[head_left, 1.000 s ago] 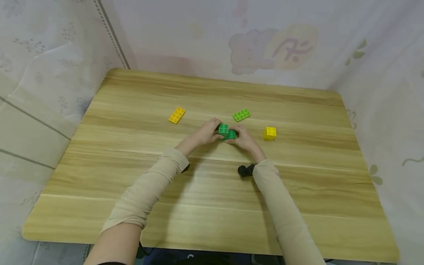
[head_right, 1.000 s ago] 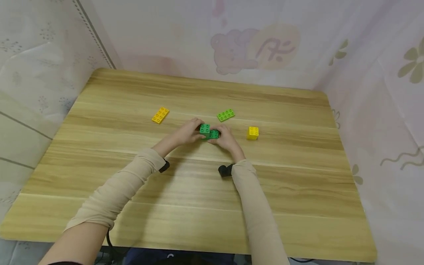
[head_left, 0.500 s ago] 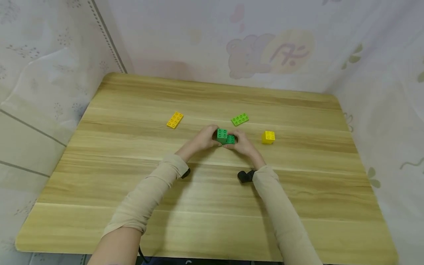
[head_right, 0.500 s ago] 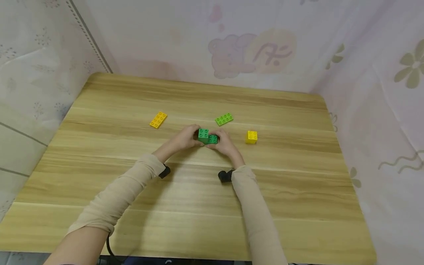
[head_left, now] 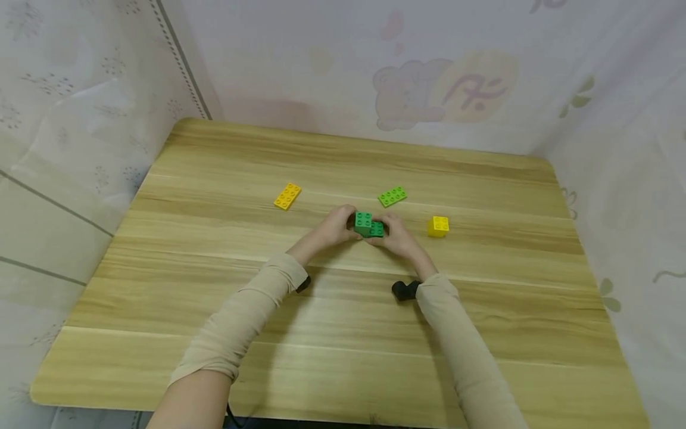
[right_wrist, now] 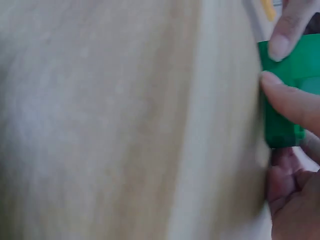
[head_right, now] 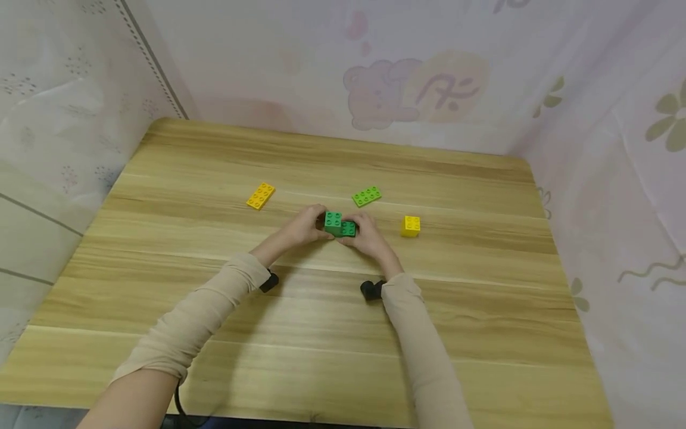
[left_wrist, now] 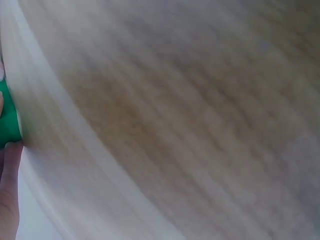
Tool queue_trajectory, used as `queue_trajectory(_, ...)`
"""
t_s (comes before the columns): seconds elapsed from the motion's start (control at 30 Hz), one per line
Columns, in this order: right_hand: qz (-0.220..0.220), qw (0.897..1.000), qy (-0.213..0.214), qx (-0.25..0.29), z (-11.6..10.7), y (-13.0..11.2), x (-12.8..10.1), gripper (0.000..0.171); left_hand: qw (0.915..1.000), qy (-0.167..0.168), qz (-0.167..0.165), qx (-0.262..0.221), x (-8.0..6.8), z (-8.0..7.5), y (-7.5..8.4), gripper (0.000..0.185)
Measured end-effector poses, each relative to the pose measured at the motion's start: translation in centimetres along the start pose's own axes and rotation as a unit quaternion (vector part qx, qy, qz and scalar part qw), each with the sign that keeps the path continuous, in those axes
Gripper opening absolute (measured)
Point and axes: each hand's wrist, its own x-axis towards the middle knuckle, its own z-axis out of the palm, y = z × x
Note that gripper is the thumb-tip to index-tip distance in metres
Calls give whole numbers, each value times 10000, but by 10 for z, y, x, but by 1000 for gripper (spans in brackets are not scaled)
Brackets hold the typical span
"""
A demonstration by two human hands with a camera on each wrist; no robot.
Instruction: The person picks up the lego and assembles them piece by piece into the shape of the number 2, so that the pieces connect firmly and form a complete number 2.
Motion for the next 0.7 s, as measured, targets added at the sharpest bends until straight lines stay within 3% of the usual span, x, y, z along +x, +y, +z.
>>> queue_trajectory(0.27, 61, 9975, -487, 500, -24, -11, -7, 56, 10000, 29, -58, -70, -1, 1, -2, 42)
queue_trajectory(0.53, 137, 9948, 818, 589, -45, -12, 7, 56, 9999, 92, -89, -99, -1, 0, -2, 40)
queue_trajectory(0.7, 249, 9892, 1217, 778, -49, -5, 13, 60, 9999, 62, -100, -127, -1, 2, -1, 39)
